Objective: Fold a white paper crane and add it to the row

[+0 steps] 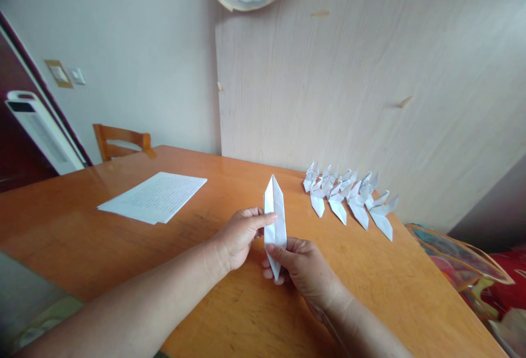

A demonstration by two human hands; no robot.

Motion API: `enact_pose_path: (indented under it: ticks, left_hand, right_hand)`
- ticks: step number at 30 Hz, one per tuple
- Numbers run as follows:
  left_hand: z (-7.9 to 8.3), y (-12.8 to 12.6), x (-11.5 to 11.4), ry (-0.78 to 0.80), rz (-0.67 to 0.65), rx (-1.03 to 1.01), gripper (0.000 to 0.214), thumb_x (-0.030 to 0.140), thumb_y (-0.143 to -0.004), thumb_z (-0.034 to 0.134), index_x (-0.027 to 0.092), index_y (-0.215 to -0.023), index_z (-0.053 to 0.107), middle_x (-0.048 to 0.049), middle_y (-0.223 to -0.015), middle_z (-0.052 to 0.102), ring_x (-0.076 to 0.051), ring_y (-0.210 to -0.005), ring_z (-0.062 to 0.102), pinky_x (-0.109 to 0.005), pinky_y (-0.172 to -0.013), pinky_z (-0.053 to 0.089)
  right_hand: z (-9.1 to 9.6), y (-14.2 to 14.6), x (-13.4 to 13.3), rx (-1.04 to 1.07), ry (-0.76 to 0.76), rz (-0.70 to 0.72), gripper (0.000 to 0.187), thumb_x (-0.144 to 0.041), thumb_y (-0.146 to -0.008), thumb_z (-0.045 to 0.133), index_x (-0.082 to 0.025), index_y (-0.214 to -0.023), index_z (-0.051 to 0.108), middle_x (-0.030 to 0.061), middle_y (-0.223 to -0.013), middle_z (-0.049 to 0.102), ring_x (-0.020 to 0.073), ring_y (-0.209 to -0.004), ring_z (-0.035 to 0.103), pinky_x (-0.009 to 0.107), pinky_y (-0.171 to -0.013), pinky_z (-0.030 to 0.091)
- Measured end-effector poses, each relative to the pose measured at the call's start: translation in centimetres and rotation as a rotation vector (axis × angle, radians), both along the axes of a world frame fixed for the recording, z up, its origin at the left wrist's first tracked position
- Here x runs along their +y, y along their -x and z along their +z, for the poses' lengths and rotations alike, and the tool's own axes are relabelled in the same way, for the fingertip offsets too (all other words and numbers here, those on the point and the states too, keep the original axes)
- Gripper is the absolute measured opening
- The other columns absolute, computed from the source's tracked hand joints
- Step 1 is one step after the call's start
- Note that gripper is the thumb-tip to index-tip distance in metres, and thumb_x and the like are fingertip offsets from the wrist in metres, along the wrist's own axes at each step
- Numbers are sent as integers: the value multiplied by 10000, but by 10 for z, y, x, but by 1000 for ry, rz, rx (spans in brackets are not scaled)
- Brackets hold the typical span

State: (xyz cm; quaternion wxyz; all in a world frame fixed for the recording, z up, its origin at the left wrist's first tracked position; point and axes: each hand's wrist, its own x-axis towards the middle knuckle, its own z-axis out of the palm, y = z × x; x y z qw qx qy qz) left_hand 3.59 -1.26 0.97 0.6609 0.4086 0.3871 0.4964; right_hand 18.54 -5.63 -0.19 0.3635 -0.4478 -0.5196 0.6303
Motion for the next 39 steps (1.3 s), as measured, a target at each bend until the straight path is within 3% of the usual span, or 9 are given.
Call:
enact_pose_path:
  ticks: [7, 18, 24, 28, 31, 39]
  left_hand:
    - [0, 7, 9, -28, 126, -76, 266, 322, -653, 809, 136, -727, 633, -34, -728, 649, -155, -714, 590, -299, -736, 431]
    - [1, 12, 12, -40, 26, -93, 274, 325, -657, 816, 133, -762, 650, -46, -775, 667, -153, -750, 592, -306, -791, 413]
    - [4, 18, 15, -102, 41, -49, 289, 360, -684, 807, 133, -802, 672, -46, -800, 665, -157, -779, 581, -302, -785, 402]
    - [7, 17, 11, -157, 28, -21, 291, 377, -703, 803, 132, -772, 661, -28, -756, 648, -143, -739, 554, -287, -757, 401]
    - [9, 13, 5, -197, -1, -13, 296, 387, -716, 795, 129, -766, 659, -21, -747, 639, -134, -713, 536, -282, -736, 406]
    - [11, 8, -4, -297, -24, 77, 266, 386, -799, 721, 128, -798, 657, -35, -787, 652, -139, -733, 545, -295, -747, 411]
  right_hand:
    - [-1, -1, -2, -82, 42, 8, 407, -538, -826, 660, -145, -722, 651, 43, -635, 670, 107, -524, 569, 228, -511, 409]
    - [1, -5, -2, -194, -11, 25, 422, -571, -842, 616, -172, -710, 574, -7, -583, 609, 89, -461, 520, 212, -446, 327]
    - [1, -10, -1, -274, -57, 10, 429, -596, -855, 587, -180, -748, 595, -30, -569, 543, 81, -454, 445, 228, -451, 271]
    - [3, -16, 3, -221, -179, -125, 403, -570, -866, 601, -181, -766, 634, -41, -546, 488, 84, -487, 405, 238, -486, 289]
    - [5, -21, 4, -95, -186, -226, 352, -541, -866, 627, -192, -844, 662, -36, -591, 517, 81, -504, 414, 232, -489, 294]
    - [10, -19, -2, 187, -89, -215, 367, -472, -903, 608, -189, -1133, 648, 27, -719, 674, 86, -483, 485, 224, -468, 303]
